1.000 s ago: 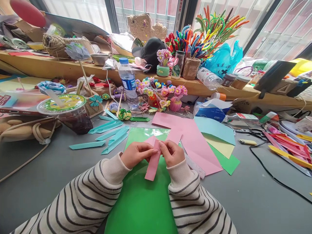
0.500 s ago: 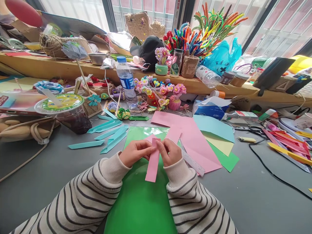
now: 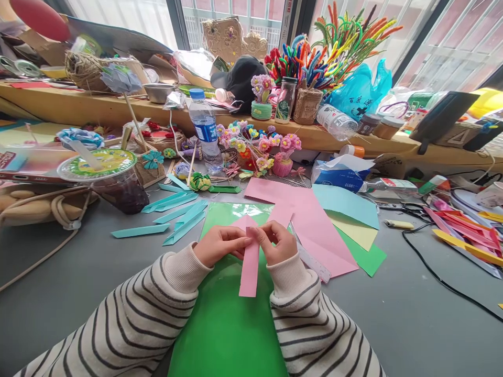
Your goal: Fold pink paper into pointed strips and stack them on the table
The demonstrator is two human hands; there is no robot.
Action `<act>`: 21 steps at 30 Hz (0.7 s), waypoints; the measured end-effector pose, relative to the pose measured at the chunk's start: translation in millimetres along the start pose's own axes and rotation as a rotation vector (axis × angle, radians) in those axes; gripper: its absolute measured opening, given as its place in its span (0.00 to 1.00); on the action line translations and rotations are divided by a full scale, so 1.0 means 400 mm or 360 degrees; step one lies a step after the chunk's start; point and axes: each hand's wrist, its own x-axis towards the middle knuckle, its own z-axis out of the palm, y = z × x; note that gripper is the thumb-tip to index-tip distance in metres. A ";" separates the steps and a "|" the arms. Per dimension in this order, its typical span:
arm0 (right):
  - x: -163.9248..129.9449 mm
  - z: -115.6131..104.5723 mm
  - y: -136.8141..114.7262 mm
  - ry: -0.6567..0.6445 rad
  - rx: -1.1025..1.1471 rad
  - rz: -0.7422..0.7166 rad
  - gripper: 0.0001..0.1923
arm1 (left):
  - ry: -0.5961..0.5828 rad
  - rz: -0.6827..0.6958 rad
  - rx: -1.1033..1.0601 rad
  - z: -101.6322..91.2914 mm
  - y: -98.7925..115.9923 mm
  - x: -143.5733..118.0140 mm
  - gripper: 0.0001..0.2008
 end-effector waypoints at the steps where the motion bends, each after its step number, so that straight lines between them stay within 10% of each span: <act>1: 0.000 0.000 -0.001 -0.0002 0.0003 0.0011 0.13 | -0.0006 0.0001 0.0005 0.000 -0.001 0.000 0.12; 21: 0.001 0.002 0.001 -0.0121 0.0044 0.0206 0.15 | 0.0329 0.0346 0.0131 0.002 -0.023 0.001 0.10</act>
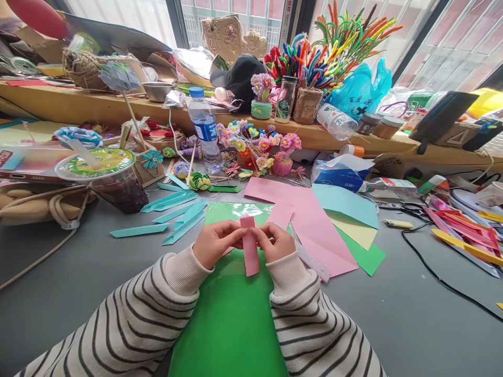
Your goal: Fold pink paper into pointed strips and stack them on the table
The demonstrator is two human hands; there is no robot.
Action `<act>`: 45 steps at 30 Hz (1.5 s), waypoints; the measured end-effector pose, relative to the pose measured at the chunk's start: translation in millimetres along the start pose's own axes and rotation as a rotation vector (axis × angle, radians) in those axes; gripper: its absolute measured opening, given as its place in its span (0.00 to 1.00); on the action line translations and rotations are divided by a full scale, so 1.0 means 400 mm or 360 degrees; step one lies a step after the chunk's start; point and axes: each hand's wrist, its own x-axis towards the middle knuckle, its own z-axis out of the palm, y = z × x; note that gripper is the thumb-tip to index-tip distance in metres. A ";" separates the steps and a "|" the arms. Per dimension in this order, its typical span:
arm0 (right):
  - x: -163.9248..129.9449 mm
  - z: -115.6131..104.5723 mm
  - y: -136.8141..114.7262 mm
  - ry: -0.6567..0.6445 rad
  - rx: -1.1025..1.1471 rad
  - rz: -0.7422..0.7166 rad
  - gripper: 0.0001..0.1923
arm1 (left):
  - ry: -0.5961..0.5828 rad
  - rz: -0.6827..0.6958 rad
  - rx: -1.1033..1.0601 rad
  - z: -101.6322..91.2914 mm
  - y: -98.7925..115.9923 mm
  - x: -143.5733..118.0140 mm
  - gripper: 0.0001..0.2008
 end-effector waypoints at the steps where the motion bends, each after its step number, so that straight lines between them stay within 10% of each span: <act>1: -0.001 0.000 0.001 -0.0005 -0.0023 -0.0006 0.14 | 0.0009 0.0029 0.0043 0.000 0.000 -0.001 0.10; 11: 0.000 0.000 0.009 -0.0161 -0.0174 -0.0059 0.15 | 0.0175 0.0173 0.0241 -0.002 0.003 -0.002 0.10; 34: -0.007 -0.005 -0.008 -0.0453 -0.0489 -0.0267 0.10 | -0.0087 0.0458 0.0951 -0.032 0.042 0.000 0.08; 45: 0.017 -0.021 0.000 -0.0505 -0.0432 -0.0161 0.12 | 0.0339 0.0417 0.0728 -0.053 0.031 0.013 0.10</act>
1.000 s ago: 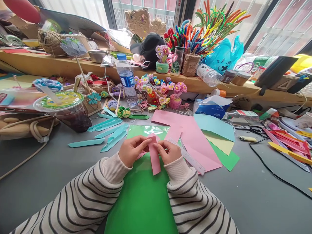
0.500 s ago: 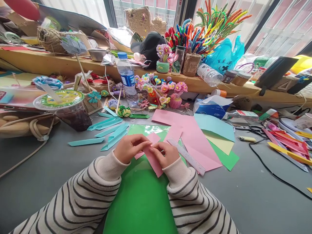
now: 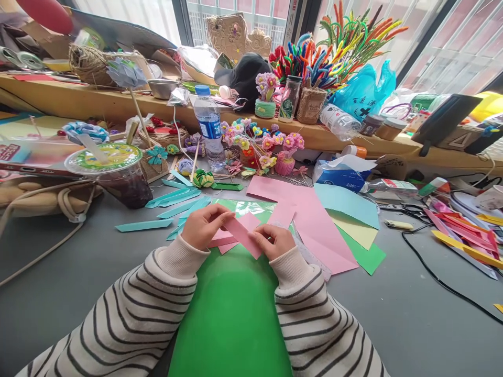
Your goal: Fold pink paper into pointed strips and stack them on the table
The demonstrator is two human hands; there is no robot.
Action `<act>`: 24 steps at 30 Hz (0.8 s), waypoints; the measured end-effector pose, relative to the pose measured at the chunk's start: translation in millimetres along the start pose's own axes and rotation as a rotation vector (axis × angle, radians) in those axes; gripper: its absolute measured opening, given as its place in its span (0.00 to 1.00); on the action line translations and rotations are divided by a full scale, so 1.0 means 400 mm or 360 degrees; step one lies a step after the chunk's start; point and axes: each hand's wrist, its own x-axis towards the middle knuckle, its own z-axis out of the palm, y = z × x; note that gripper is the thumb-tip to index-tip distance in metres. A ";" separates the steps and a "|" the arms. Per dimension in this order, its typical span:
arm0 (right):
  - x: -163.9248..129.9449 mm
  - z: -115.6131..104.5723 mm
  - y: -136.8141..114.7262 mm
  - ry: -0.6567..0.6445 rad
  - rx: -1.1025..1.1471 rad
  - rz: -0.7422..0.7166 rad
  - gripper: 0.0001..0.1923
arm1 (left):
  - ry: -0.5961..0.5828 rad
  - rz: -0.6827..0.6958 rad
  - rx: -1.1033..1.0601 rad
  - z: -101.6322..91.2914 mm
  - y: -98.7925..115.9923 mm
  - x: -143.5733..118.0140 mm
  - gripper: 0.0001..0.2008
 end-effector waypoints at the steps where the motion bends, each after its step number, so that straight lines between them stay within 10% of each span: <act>1: 0.000 -0.002 0.002 -0.0004 0.0011 -0.0006 0.12 | 0.0034 -0.0003 -0.0018 -0.005 -0.001 0.003 0.09; 9: -0.006 -0.013 -0.008 0.0018 0.0184 0.0078 0.12 | 0.0315 0.0130 0.0121 -0.023 -0.017 0.013 0.10; 13: -0.010 -0.015 -0.006 0.0101 -0.0084 -0.0103 0.10 | 0.0408 0.0574 0.0578 -0.018 -0.016 0.007 0.09; 18: -0.007 -0.008 0.006 0.0239 -0.0474 -0.0616 0.08 | 0.0145 0.1303 0.1070 0.000 0.012 -0.005 0.08; 24: -0.009 -0.012 0.000 0.0393 -0.0539 -0.0793 0.06 | -0.0053 0.1200 0.1222 0.001 0.022 -0.017 0.08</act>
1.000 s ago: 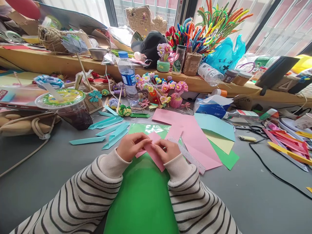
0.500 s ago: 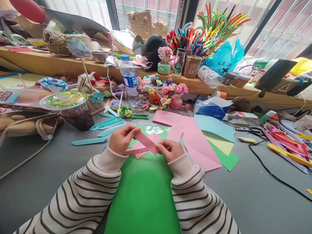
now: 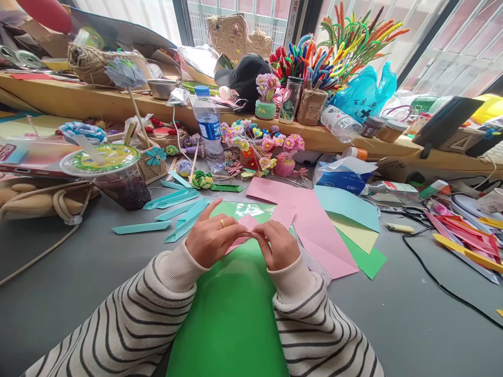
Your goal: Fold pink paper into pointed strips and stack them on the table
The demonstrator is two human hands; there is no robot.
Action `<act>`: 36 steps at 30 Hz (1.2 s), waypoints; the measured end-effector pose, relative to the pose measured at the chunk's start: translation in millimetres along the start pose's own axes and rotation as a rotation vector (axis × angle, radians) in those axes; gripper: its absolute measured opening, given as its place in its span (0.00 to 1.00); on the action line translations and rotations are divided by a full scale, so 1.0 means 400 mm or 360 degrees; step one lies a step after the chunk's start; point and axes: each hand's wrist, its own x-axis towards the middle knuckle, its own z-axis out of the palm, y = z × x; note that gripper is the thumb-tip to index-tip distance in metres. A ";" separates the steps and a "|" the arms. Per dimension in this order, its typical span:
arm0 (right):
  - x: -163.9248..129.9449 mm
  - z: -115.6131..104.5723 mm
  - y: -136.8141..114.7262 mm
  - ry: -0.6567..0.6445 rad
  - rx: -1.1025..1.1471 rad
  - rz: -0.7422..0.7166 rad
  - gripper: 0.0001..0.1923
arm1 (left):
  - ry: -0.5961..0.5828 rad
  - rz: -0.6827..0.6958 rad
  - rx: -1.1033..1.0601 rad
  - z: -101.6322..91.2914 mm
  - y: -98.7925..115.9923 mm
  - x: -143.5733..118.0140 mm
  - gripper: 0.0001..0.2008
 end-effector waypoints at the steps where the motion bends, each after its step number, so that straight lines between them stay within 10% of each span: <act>1: 0.001 -0.002 -0.002 0.0017 -0.0018 -0.0006 0.06 | -0.0001 -0.0034 -0.0027 0.000 -0.001 -0.002 0.08; 10: 0.000 -0.017 0.008 0.0320 -0.0280 0.0006 0.06 | -0.0040 -0.0486 -0.0576 0.012 -0.018 0.000 0.10; 14: 0.005 -0.045 0.011 0.0532 -0.0124 0.0363 0.05 | -0.0031 -0.0902 -0.1124 -0.013 -0.013 0.008 0.11; 20: 0.011 -0.026 -0.026 0.0173 0.0794 0.0733 0.10 | -0.0335 -0.1160 -0.1761 -0.015 0.018 0.018 0.12; 36: 0.005 -0.008 -0.030 -0.0041 0.0998 0.0880 0.10 | -0.0615 -0.1145 -0.1898 -0.003 0.012 0.020 0.10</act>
